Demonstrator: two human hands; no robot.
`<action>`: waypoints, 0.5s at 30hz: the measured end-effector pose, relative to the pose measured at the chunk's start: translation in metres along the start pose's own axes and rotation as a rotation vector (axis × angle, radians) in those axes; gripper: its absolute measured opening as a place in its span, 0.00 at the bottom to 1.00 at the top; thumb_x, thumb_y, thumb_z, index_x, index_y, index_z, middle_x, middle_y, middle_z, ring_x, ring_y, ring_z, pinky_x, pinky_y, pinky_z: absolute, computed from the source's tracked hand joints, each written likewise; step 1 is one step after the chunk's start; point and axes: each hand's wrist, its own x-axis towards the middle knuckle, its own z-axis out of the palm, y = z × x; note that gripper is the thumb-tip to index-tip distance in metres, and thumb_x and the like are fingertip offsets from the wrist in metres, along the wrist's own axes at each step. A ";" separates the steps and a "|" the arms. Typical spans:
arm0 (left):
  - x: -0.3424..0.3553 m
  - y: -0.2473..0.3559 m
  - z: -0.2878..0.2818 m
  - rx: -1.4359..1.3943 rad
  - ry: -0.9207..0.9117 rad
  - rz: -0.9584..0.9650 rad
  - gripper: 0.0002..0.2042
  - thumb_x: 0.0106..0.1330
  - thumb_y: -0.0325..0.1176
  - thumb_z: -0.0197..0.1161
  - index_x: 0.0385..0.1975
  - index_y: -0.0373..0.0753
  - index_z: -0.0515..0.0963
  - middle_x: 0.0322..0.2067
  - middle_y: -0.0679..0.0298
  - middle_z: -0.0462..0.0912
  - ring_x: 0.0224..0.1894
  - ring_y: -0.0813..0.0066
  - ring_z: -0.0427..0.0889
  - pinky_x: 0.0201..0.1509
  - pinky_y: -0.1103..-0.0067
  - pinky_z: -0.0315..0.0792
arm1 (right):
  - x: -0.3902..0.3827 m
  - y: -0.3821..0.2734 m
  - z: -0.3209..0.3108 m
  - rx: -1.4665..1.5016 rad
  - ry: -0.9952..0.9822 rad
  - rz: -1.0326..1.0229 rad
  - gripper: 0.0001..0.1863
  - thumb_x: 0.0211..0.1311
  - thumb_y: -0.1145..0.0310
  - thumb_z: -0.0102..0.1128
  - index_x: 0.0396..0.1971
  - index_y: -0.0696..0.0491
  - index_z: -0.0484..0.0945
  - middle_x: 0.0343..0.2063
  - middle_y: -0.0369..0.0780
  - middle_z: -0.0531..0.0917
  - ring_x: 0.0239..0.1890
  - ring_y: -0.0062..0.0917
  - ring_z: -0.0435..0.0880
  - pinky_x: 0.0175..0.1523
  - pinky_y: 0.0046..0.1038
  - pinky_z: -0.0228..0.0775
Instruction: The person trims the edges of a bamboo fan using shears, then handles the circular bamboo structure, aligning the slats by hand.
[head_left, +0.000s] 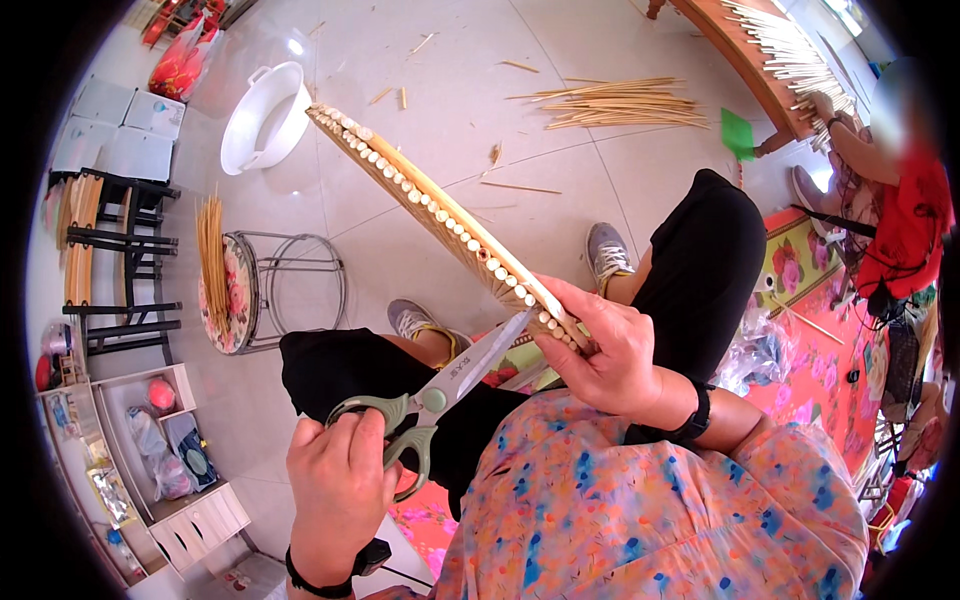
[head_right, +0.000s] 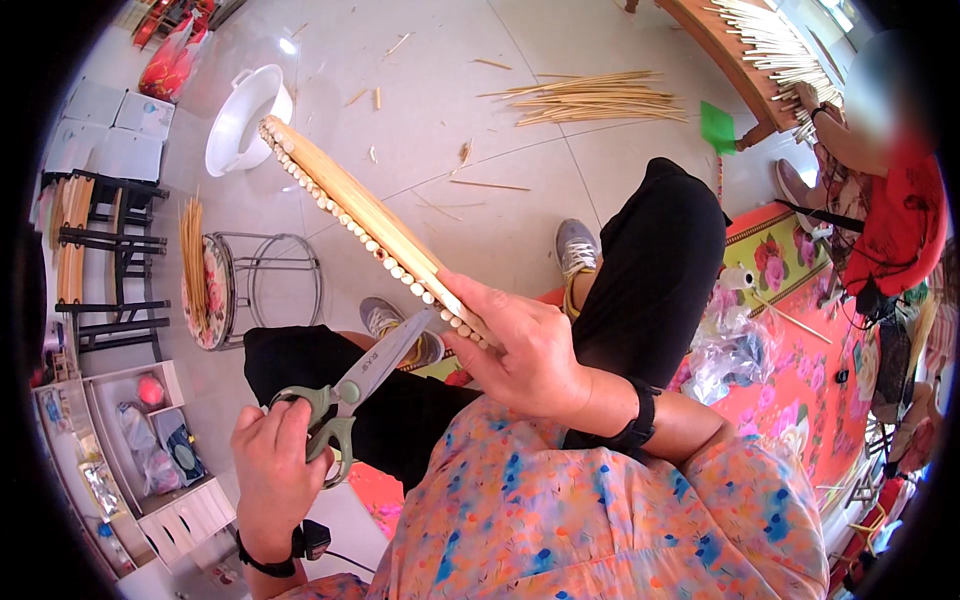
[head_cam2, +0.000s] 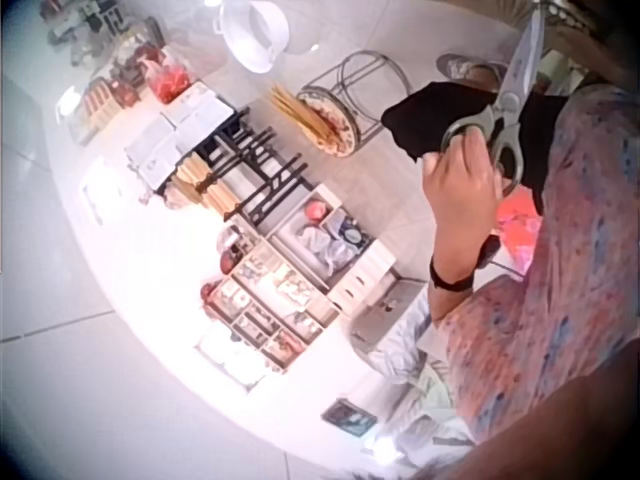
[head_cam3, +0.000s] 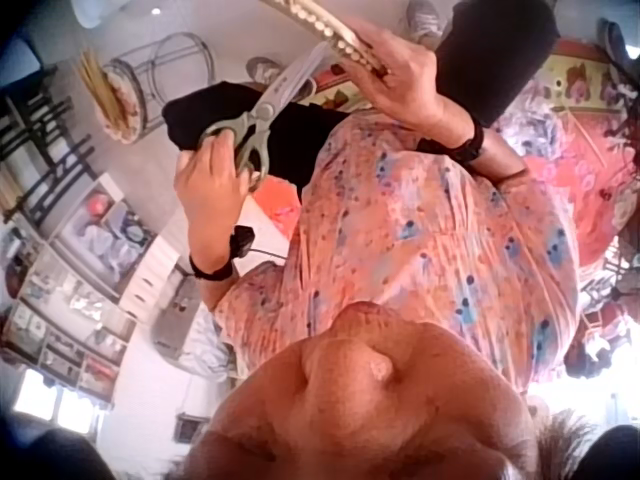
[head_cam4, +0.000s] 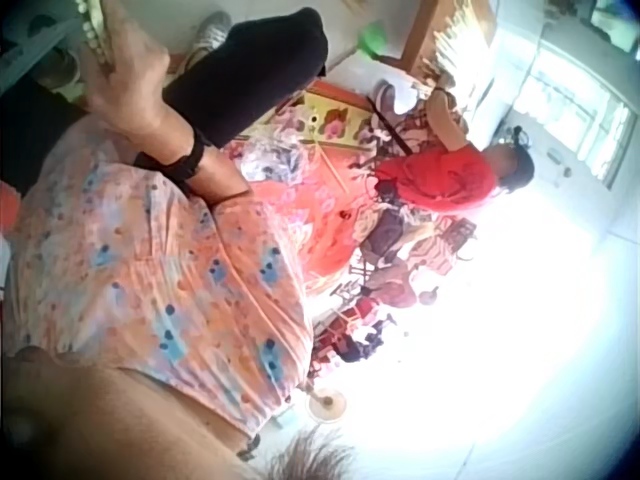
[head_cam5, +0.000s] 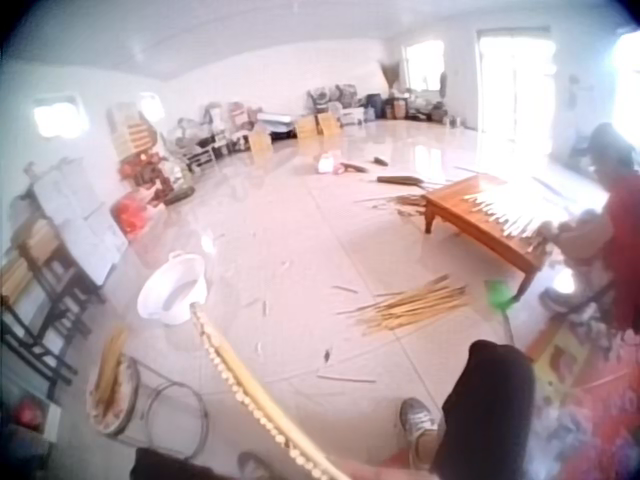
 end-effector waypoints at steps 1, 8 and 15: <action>0.001 0.001 -0.003 0.029 -0.023 0.003 0.26 0.36 0.25 0.73 0.41 0.34 0.75 0.29 0.60 0.76 0.28 0.58 0.73 0.36 0.68 0.63 | 0.000 0.000 0.000 -0.007 0.004 -0.010 0.30 0.51 0.78 0.71 0.57 0.60 0.75 0.30 0.46 0.84 0.28 0.34 0.86 0.35 0.27 0.78; 0.003 0.003 -0.006 0.203 0.008 0.047 0.18 0.46 0.23 0.65 0.40 0.33 0.75 0.27 0.65 0.73 0.25 0.71 0.74 0.32 0.72 0.59 | 0.000 0.001 0.004 -0.017 0.020 -0.051 0.26 0.53 0.81 0.66 0.55 0.63 0.77 0.30 0.43 0.86 0.26 0.24 0.86 0.32 0.20 0.77; 0.004 0.001 -0.003 0.238 0.011 0.078 0.15 0.50 0.21 0.63 0.39 0.32 0.75 0.25 0.64 0.72 0.24 0.69 0.74 0.30 0.73 0.63 | 0.000 -0.002 0.000 -0.077 -0.020 -0.018 0.26 0.53 0.80 0.68 0.55 0.63 0.77 0.31 0.44 0.86 0.27 0.25 0.87 0.32 0.21 0.77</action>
